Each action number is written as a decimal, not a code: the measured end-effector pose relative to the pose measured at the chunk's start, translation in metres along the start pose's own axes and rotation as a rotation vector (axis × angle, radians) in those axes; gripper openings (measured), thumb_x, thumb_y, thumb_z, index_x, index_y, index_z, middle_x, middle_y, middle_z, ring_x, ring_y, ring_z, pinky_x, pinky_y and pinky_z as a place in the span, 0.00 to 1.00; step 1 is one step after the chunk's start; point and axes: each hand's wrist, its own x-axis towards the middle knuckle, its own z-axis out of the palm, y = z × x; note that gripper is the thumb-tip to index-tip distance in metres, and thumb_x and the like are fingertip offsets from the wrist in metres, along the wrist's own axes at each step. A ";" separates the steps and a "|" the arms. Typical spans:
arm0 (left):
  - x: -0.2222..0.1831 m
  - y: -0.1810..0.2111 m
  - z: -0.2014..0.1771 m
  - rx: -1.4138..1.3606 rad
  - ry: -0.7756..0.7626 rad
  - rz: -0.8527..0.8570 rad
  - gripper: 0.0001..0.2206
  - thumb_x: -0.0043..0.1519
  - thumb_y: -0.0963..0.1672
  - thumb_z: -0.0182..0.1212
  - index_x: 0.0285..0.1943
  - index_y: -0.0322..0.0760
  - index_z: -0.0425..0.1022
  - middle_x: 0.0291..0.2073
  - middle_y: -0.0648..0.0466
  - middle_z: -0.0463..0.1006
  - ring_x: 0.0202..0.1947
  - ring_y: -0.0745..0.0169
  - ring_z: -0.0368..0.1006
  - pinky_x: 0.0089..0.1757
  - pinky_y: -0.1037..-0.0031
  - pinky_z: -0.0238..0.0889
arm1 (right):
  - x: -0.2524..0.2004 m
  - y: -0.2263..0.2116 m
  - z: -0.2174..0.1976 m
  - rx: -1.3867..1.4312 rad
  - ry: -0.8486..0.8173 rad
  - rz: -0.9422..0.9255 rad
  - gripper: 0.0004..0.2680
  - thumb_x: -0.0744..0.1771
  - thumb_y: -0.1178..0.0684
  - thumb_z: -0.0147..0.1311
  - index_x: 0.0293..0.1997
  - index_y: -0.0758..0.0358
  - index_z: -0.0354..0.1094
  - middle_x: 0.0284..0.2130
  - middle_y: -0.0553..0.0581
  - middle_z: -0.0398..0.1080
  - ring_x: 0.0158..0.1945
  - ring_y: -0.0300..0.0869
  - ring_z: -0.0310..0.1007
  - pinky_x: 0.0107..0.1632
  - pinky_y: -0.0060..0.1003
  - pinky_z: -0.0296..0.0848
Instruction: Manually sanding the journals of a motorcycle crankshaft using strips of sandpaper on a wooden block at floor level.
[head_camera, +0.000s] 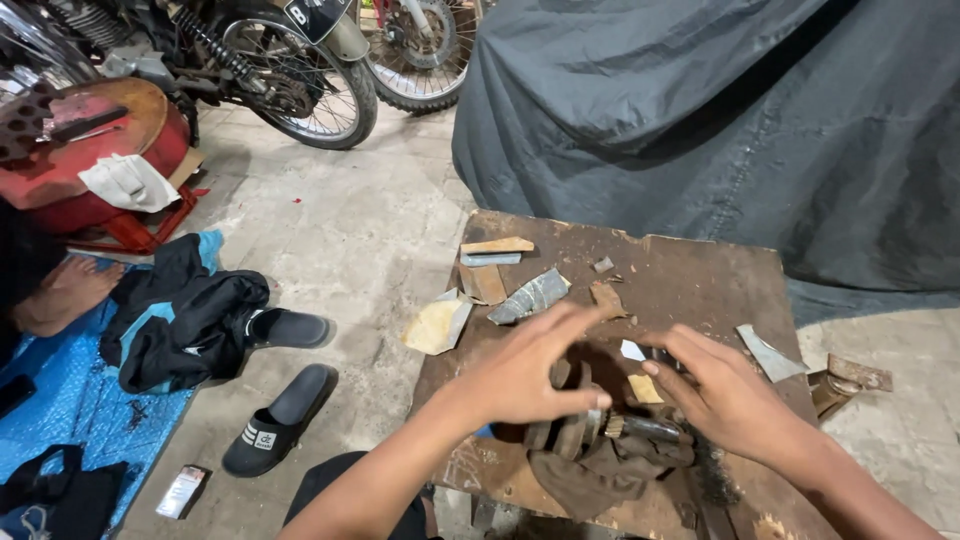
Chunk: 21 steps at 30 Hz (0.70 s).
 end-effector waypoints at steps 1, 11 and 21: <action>0.001 -0.005 0.007 -0.001 0.001 -0.001 0.43 0.53 0.58 0.58 0.79 0.48 0.49 0.72 0.50 0.59 0.68 0.46 0.60 0.55 0.41 0.62 | 0.000 0.007 0.004 0.000 -0.002 -0.001 0.10 0.65 0.51 0.55 0.52 0.52 0.72 0.31 0.45 0.76 0.23 0.37 0.71 0.28 0.35 0.70; 0.005 -0.032 0.042 0.053 -0.062 0.170 0.40 0.55 0.61 0.54 0.74 0.39 0.61 0.60 0.46 0.67 0.59 0.40 0.65 0.54 0.49 0.60 | -0.001 0.024 0.020 0.040 -0.096 0.129 0.09 0.65 0.49 0.56 0.49 0.51 0.74 0.32 0.44 0.80 0.24 0.36 0.73 0.30 0.34 0.72; 0.004 -0.035 0.048 0.080 -0.010 0.177 0.40 0.55 0.60 0.55 0.72 0.32 0.63 0.59 0.44 0.68 0.59 0.39 0.65 0.55 0.50 0.61 | -0.004 0.011 0.016 0.088 -0.113 0.116 0.09 0.65 0.50 0.55 0.49 0.52 0.75 0.34 0.45 0.81 0.25 0.37 0.73 0.31 0.35 0.72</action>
